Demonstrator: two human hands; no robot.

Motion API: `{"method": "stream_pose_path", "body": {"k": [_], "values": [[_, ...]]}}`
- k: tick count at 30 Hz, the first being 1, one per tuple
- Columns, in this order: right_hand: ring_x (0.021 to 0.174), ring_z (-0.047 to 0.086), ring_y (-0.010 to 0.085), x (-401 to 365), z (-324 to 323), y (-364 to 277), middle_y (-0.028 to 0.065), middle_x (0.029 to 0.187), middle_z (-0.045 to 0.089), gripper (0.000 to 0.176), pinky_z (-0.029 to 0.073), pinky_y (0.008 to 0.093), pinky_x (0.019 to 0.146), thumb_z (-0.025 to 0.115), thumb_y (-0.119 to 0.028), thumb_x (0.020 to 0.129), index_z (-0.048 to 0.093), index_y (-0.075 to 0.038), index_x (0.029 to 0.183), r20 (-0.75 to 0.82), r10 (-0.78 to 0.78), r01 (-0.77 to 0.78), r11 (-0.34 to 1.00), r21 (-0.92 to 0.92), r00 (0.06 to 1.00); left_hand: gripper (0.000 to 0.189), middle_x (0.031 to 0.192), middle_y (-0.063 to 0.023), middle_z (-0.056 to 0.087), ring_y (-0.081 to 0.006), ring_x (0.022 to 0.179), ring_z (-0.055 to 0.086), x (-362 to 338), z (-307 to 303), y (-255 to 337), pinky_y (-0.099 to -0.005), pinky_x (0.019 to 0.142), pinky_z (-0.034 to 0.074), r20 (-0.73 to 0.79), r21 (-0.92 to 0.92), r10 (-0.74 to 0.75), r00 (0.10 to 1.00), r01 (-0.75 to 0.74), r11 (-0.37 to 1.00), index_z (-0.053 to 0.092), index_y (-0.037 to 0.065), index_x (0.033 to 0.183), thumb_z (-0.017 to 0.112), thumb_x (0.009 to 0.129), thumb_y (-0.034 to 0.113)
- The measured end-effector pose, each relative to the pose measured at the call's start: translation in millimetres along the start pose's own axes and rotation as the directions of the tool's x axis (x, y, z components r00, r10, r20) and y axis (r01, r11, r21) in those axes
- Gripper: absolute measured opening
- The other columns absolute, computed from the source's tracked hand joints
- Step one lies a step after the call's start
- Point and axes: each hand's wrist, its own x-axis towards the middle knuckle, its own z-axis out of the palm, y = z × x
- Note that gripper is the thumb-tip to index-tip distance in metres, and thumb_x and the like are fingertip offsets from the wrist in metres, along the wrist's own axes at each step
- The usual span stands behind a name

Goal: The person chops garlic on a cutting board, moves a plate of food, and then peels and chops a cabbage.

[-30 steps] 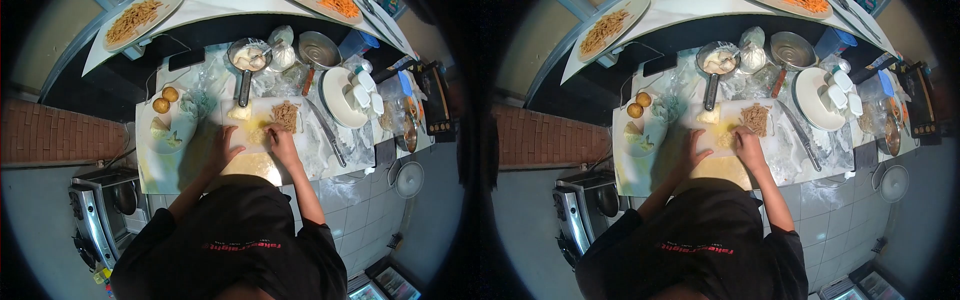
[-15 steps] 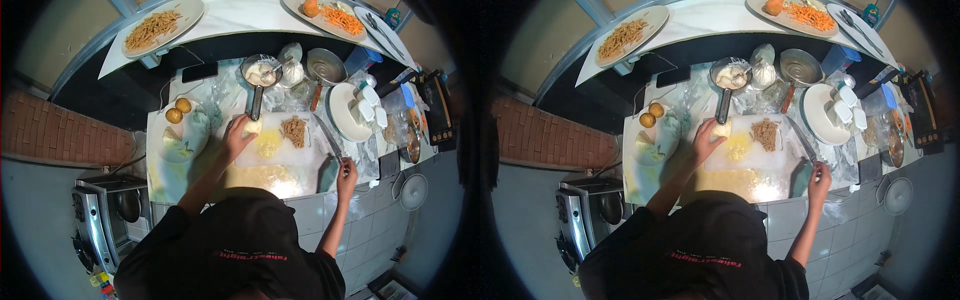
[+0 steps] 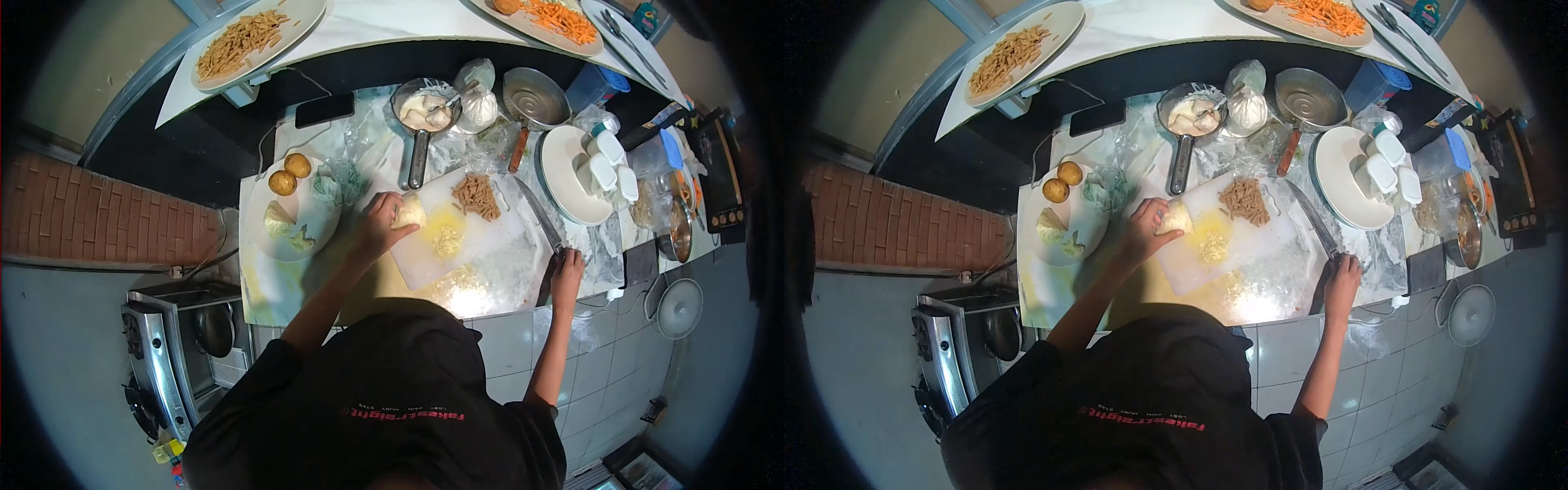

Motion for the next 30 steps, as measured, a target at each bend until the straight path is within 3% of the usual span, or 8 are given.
{"method": "stream_pose_path", "body": {"k": [3, 5, 8, 13, 15, 20, 23, 30], "values": [[0.105, 0.053, 0.045, -4.4, 5.1, 2.9, 0.0244, 0.113, 0.054, 0.021, 0.044, 0.0521, 0.086, 0.054, -0.001, 0.092, 0.052, 0.003, 0.113, -0.092, -0.056, 0.053, 0.998, -0.037, 0.994, 0.058, 0.117, -0.0136, 0.055, -0.0278, 0.098, 0.059, -7.2, 3.4, 5.1, -0.0365, 0.081, 0.051, 0.062, 0.067, -0.075, 0.995, 0.071, 0.995, 0.055, 0.004, 0.113, 0.089, 0.067, 0.016], [0.103, 0.053, 0.0454, -13.9, -1.7, -1.1, 0.0252, 0.112, 0.053, 0.022, 0.044, 0.052, 0.086, 0.049, 0.007, 0.09, 0.05, 0.004, 0.112, -0.093, -0.004, 0.005, 1.0, 0.013, 0.996, 0.063, 0.119, -0.0162, 0.054, -0.0323, 0.109, 0.055, -9.5, 9.8, 10.5, -0.0397, 0.09, 0.048, -0.033, 0.03, 0.014, 0.999, -0.013, 0.999, 0.054, 0.003, 0.118, 0.088, 0.067, 0.017], [0.102, 0.055, 0.0456, -39.7, -31.6, -22.1, 0.0261, 0.113, 0.053, 0.025, 0.045, 0.0501, 0.085, 0.049, 0.013, 0.086, 0.048, 0.006, 0.111, -0.016, 0.074, -0.071, 0.988, 0.134, 0.997, 0.071, 0.122, -0.0175, 0.052, -0.0362, 0.118, 0.05, -13.1, 16.3, 9.4, -0.0429, 0.099, 0.044, -0.08, 0.003, -0.017, 0.997, 0.017, 1.0, 0.053, 0.004, 0.128, 0.087, 0.067, 0.018], [0.099, 0.06, 0.0484, -93.8, -60.9, -61.5, 0.0303, 0.109, 0.061, 0.028, 0.048, 0.0482, 0.079, 0.051, 0.011, 0.088, 0.048, 0.004, 0.115, 0.142, -0.048, -0.012, 0.919, 0.394, 0.989, 0.077, 0.127, -0.0174, 0.052, -0.0366, 0.121, 0.049, -11.8, 26.7, -18.6, -0.0444, 0.103, 0.042, -0.054, 0.191, 0.067, 0.996, -0.056, 0.98, 0.052, 0.007, 0.137, 0.084, 0.071, 0.029], [0.087, 0.062, 0.0494, -109.5, -75.6, -87.7, 0.0281, 0.09, 0.064, 0.024, 0.049, 0.0512, 0.072, 0.053, 0.004, 0.091, 0.05, 0.002, 0.115, 0.32, -0.031, -0.096, 0.923, 0.374, 0.947, 0.076, 0.129, -0.0171, 0.052, -0.0366, 0.122, 0.048, -14.1, 24.8, -18.8, -0.0448, 0.103, 0.042, -0.041, 0.215, 0.073, 0.996, -0.063, 0.975, 0.053, 0.008, 0.137, 0.083, 0.072, 0.033], [0.078, 0.063, 0.0444, -138.2, -63.6, -95.2, 0.0222, 0.088, 0.063, 0.016, 0.049, 0.0512, 0.066, 0.058, -0.003, 0.091, 0.05, -0.001, 0.105, 0.418, -0.257, 0.106, 0.93, 0.352, 0.871, 0.068, 0.123, -0.0156, 0.057, -0.0345, 0.117, 0.053, -1.7, 16.4, -5.5, -0.043, 0.102, 0.044, -0.036, 0.13, 0.072, 0.997, -0.067, 0.989, 0.058, 0.005, 0.131, 0.082, 0.073, 0.033], [0.077, 0.064, 0.0426, -139.2, -62.8, -100.2, 0.02, 0.087, 0.063, 0.016, 0.05, 0.0493, 0.065, 0.059, -0.004, 0.09, 0.05, -0.002, 0.103, 0.451, -0.287, 0.153, 0.938, 0.311, 0.845, 0.064, 0.123, -0.0143, 0.058, -0.033, 0.116, 0.055, 1.7, 15.4, -8.8, -0.0419, 0.1, 0.045, -0.016, 0.118, 0.105, 0.994, -0.102, 0.988, 0.057, 0.005, 0.131, 0.082, 0.074, 0.022], [0.078, 0.064, 0.0422, -123.4, -58.7, -105.0, 0.0198, 0.093, 0.065, 0.02, 0.051, 0.0503, 0.065, 0.059, -0.002, 0.09, 0.05, -0.002, 0.108, 0.438, -0.278, 0.186, 0.953, 0.241, 0.855, 0.059, 0.122, -0.0148, 0.058, -0.0338, 0.114, 0.057, -3.6, -0.1, 13.4, -0.0406, 0.099, 0.046, 0.019, 0.126, 0.103, 0.994, -0.105, 0.987, 0.057, 0.005, 0.13, 0.08, 0.078, 0.02]]}}
